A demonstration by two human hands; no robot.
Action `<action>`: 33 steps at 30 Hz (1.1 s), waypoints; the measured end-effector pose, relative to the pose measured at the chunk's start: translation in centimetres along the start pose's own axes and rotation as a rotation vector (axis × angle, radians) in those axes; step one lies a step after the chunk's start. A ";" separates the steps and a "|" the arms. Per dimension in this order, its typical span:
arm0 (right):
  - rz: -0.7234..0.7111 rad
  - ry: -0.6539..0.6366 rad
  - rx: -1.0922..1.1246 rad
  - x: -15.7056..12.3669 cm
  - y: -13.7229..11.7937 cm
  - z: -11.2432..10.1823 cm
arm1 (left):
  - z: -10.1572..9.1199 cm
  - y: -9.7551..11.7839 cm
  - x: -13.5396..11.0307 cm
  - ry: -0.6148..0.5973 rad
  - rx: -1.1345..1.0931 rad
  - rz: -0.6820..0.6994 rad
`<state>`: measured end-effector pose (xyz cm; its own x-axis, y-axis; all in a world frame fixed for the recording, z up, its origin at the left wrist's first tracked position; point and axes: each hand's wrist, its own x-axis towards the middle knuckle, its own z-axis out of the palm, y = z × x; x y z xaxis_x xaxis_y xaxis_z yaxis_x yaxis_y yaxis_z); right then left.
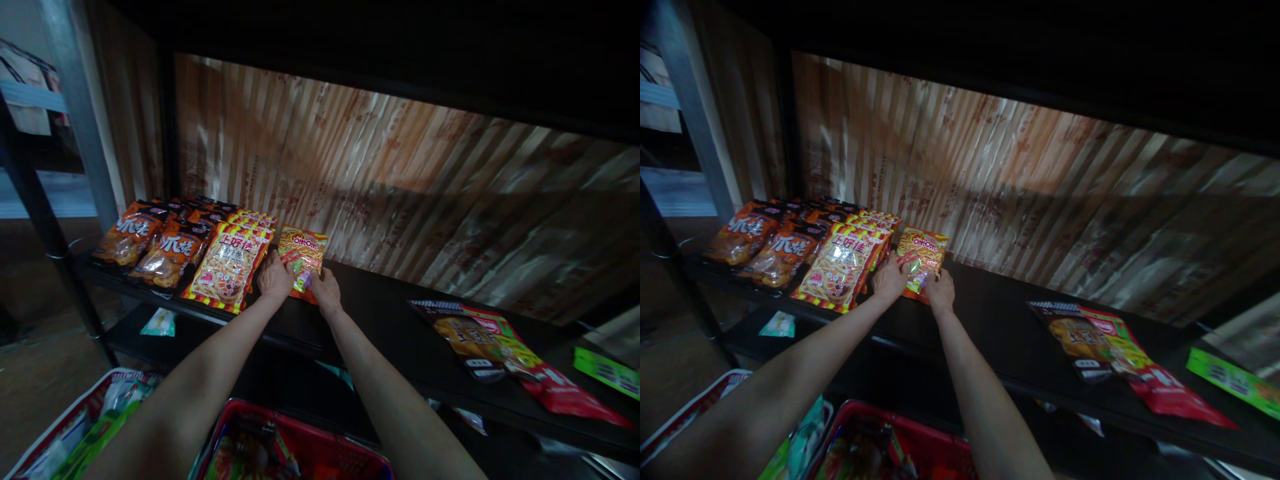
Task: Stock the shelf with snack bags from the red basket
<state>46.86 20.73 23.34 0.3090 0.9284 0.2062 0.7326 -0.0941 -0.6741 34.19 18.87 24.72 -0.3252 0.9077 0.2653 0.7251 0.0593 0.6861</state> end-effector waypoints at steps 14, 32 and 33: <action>0.004 -0.071 0.052 1.3 -0.8 -0.6 | 0.8 0.4 1.4 -0.015 -0.023 -0.054; -0.020 -0.063 0.009 2.5 0.7 -0.1 | 0.6 0.8 1.3 -0.097 -0.006 -0.043; -0.016 -0.062 0.002 2.4 0.6 -0.2 | 0.7 0.8 1.3 -0.096 -0.004 -0.039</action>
<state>48.19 22.87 23.53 0.2590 0.9504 0.1722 0.7360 -0.0788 -0.6724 34.78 20.44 25.13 -0.2933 0.9404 0.1720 0.7102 0.0939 0.6977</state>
